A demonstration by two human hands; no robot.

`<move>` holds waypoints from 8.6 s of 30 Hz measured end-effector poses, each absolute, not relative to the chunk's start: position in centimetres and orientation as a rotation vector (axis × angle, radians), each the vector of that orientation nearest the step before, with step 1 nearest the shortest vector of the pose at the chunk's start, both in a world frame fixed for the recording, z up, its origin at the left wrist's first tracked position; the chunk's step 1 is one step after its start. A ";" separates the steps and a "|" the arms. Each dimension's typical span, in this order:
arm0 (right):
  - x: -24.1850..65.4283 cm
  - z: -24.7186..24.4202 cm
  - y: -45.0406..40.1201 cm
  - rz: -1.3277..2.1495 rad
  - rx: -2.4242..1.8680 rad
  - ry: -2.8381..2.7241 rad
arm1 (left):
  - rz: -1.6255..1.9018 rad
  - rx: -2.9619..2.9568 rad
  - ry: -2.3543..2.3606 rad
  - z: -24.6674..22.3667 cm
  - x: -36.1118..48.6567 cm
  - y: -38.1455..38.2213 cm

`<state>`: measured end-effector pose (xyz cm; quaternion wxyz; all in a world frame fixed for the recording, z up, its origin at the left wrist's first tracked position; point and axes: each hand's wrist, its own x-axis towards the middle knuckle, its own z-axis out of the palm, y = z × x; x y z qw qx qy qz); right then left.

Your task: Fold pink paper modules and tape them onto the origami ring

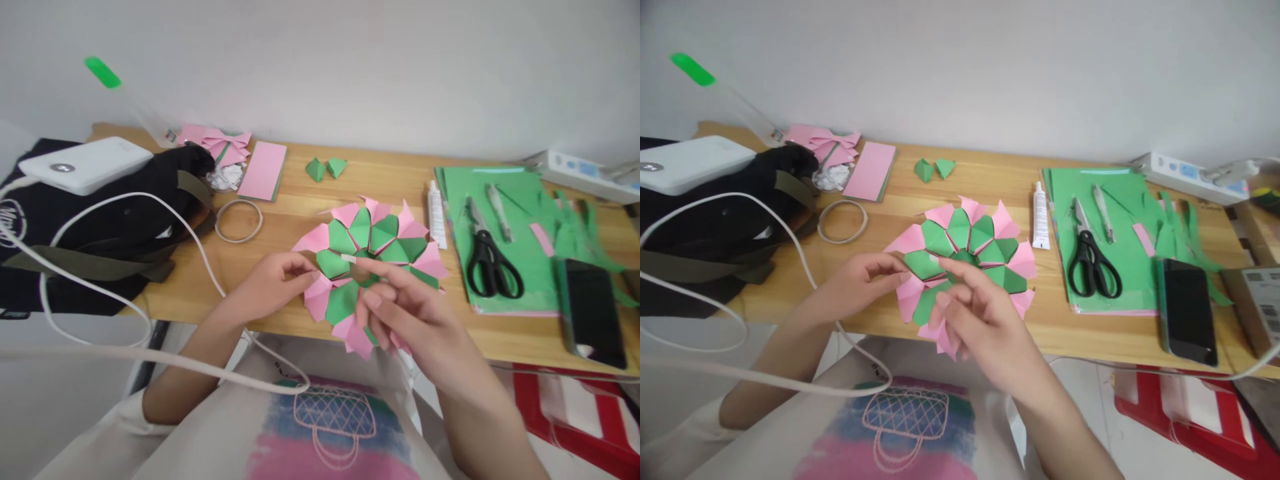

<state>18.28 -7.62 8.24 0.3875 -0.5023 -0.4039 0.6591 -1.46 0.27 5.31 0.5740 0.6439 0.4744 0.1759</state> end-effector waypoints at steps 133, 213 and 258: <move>17.5 7.4 -14.6 2.088 -1.167 -0.289 | 0.401 1.069 1.126 4.4 0.7 -5.1; 14.6 8.0 -14.8 0.394 -2.002 -2.266 | 0.517 1.149 1.132 3.2 2.1 -5.9; 20.6 9.3 -6.3 0.971 -1.561 -2.290 | 0.543 1.580 1.132 4.3 1.0 -5.7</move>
